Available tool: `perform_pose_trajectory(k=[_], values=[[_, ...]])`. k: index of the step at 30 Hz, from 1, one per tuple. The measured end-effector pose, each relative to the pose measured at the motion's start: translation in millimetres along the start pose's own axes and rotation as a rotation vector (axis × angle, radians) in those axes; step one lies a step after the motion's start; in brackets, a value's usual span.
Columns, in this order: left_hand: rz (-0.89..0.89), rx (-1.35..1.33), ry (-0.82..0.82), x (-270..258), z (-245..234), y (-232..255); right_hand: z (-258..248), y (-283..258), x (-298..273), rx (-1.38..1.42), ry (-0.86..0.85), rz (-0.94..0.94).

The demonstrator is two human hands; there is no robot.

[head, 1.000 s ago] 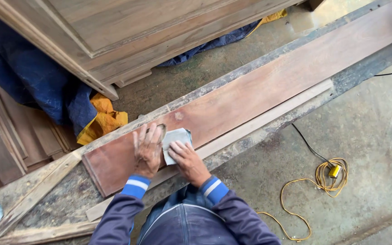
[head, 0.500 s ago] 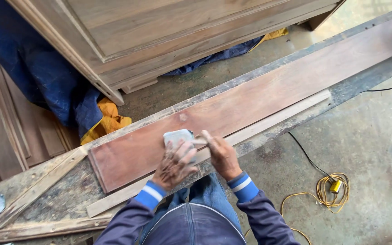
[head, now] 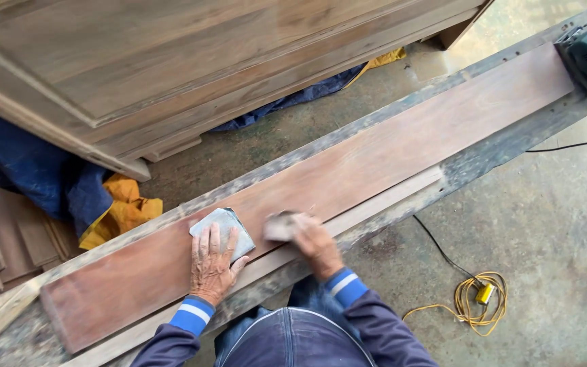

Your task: The recorder is sanding a long wooden plank using both manual sandpaper and an electric orbital sander.

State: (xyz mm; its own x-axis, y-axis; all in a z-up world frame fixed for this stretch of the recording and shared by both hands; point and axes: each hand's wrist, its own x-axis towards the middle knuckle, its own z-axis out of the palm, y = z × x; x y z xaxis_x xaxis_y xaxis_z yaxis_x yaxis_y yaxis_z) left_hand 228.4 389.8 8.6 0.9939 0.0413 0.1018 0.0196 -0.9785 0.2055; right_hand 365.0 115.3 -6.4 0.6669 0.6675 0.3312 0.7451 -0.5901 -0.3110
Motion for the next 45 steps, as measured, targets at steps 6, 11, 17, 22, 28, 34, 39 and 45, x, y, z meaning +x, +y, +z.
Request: perform_pose_trajectory(k=[6, 11, 17, 22, 28, 34, 39, 45], values=[[-0.136, 0.028, 0.051, 54, 27, 42, -67, 228, 7, -0.057, 0.082, 0.631], [-0.213, -0.041, 0.097, 61, 29, 46, -22, 209, 30, -0.030, 0.121, 0.434], [-0.247, -0.060, 0.028, 65, 24, 46, -9, 124, 59, 0.171, -0.168, -0.117], [-0.235, -0.037, -0.009, 67, 24, 46, -36, 305, 73, -0.002, -0.152, 0.621], [-0.240, -0.064, 0.004, 67, 29, 51, -7, 198, 67, 0.006, 0.130, 0.109], [-0.176, -0.072, 0.012, 72, 21, 53, -38, 152, 23, 0.135, -0.095, 0.003], [-0.108, -0.101, -0.018, 91, 30, 75, -90, 347, 10, -0.162, 0.138, 0.324], [-0.025, -0.131, -0.039, 157, 43, 145, -118, 335, 59, -0.078, 0.212, 0.476]])
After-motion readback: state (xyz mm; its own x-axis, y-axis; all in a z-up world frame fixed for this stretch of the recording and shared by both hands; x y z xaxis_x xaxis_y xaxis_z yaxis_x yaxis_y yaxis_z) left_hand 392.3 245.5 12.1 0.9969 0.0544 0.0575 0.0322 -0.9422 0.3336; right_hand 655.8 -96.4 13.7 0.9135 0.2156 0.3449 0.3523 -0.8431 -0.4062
